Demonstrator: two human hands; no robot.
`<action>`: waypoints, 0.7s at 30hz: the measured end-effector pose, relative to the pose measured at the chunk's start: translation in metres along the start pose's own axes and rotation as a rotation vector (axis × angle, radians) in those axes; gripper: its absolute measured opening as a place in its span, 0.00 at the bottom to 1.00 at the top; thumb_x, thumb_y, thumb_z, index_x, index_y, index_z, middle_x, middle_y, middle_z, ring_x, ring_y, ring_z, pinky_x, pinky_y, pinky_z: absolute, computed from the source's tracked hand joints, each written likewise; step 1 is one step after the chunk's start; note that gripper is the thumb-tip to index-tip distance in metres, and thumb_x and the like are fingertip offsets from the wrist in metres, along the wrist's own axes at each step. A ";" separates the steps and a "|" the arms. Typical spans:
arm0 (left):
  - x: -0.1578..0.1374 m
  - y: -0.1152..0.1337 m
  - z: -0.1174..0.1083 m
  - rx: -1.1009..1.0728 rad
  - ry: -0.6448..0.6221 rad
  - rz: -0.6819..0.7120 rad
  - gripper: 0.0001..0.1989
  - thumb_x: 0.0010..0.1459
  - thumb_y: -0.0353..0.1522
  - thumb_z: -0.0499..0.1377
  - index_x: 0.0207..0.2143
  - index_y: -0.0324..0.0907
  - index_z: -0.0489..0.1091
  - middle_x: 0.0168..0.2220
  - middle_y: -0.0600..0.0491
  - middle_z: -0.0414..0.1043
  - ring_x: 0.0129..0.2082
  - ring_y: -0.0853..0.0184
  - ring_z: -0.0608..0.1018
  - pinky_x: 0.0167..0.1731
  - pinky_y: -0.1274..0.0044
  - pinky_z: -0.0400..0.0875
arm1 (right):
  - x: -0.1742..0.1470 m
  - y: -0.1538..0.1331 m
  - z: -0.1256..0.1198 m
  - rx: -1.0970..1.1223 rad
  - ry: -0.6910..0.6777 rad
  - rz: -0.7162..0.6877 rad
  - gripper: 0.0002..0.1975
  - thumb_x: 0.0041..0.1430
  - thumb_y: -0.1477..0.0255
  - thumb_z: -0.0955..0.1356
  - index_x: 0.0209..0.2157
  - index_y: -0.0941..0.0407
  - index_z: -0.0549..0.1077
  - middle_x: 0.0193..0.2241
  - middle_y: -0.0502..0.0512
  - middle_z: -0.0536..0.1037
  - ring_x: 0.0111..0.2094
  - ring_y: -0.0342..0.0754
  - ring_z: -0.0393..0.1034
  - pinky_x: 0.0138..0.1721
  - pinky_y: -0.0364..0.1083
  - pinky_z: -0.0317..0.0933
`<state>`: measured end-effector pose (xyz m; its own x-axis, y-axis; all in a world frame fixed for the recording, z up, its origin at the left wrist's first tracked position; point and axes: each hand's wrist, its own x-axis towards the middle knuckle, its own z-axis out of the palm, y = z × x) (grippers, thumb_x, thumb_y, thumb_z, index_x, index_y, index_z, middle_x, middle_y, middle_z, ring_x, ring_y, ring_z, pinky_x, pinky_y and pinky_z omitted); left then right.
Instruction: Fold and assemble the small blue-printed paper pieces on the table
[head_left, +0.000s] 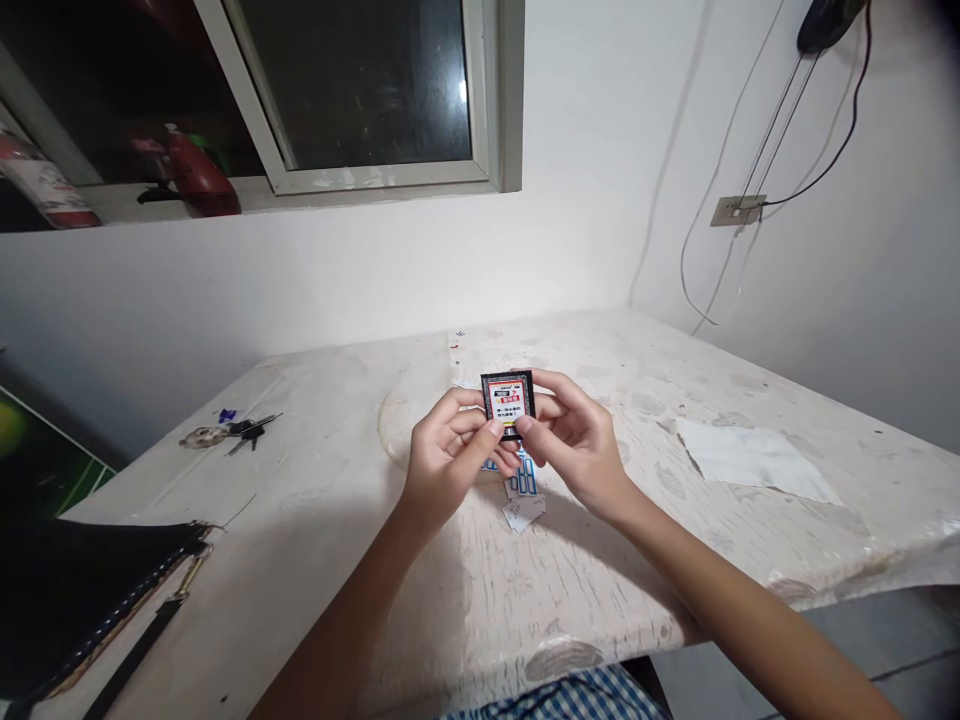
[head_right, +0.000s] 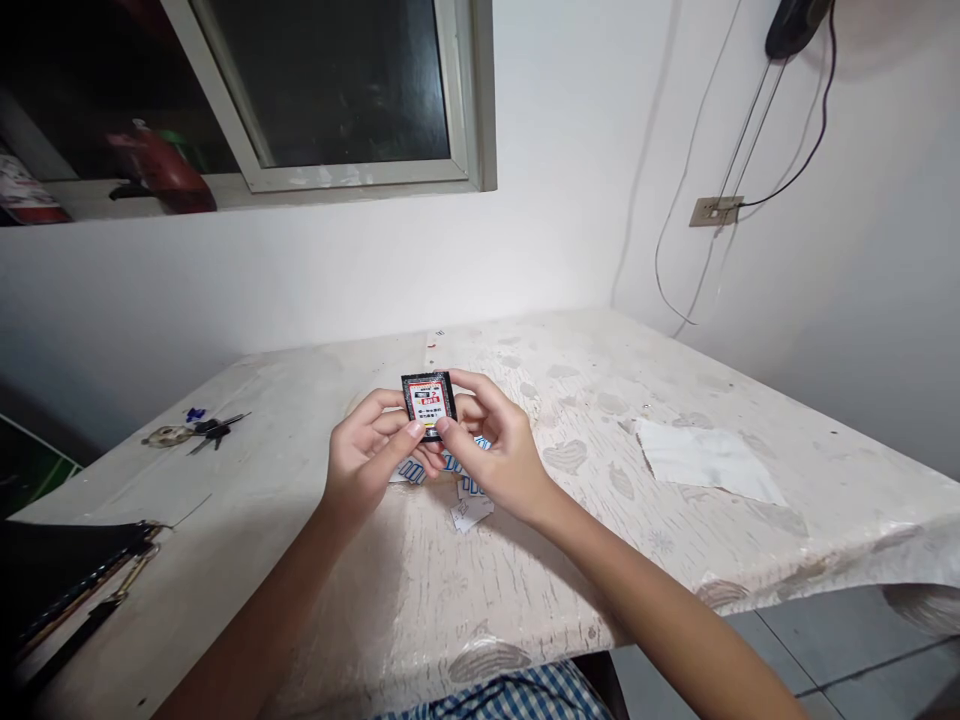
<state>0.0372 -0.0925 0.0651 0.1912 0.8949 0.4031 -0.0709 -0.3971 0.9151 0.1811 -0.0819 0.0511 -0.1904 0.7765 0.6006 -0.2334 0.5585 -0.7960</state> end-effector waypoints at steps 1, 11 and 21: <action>0.000 0.000 0.000 0.005 0.008 -0.001 0.12 0.52 0.36 0.60 0.36 0.39 0.64 0.25 0.52 0.75 0.21 0.67 0.77 0.21 0.77 0.73 | 0.000 0.001 0.000 -0.010 0.003 0.000 0.17 0.56 0.71 0.65 0.48 0.53 0.63 0.24 0.47 0.70 0.21 0.40 0.63 0.21 0.42 0.57; 0.001 -0.004 0.001 -0.015 0.004 -0.009 0.11 0.54 0.37 0.58 0.35 0.40 0.63 0.24 0.53 0.75 0.21 0.67 0.77 0.21 0.76 0.73 | 0.002 0.003 0.002 -0.001 0.010 0.037 0.16 0.55 0.70 0.66 0.46 0.55 0.65 0.25 0.49 0.72 0.21 0.40 0.63 0.20 0.41 0.57; 0.003 -0.007 0.002 -0.008 0.019 0.000 0.11 0.54 0.38 0.58 0.35 0.41 0.62 0.23 0.54 0.75 0.19 0.68 0.76 0.19 0.78 0.71 | 0.002 0.004 0.003 0.081 0.003 0.068 0.15 0.55 0.70 0.66 0.45 0.55 0.66 0.22 0.47 0.68 0.18 0.38 0.59 0.19 0.40 0.56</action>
<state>0.0400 -0.0875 0.0596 0.1724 0.8987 0.4032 -0.0786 -0.3954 0.9151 0.1774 -0.0788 0.0494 -0.2054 0.8129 0.5449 -0.2966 0.4789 -0.8262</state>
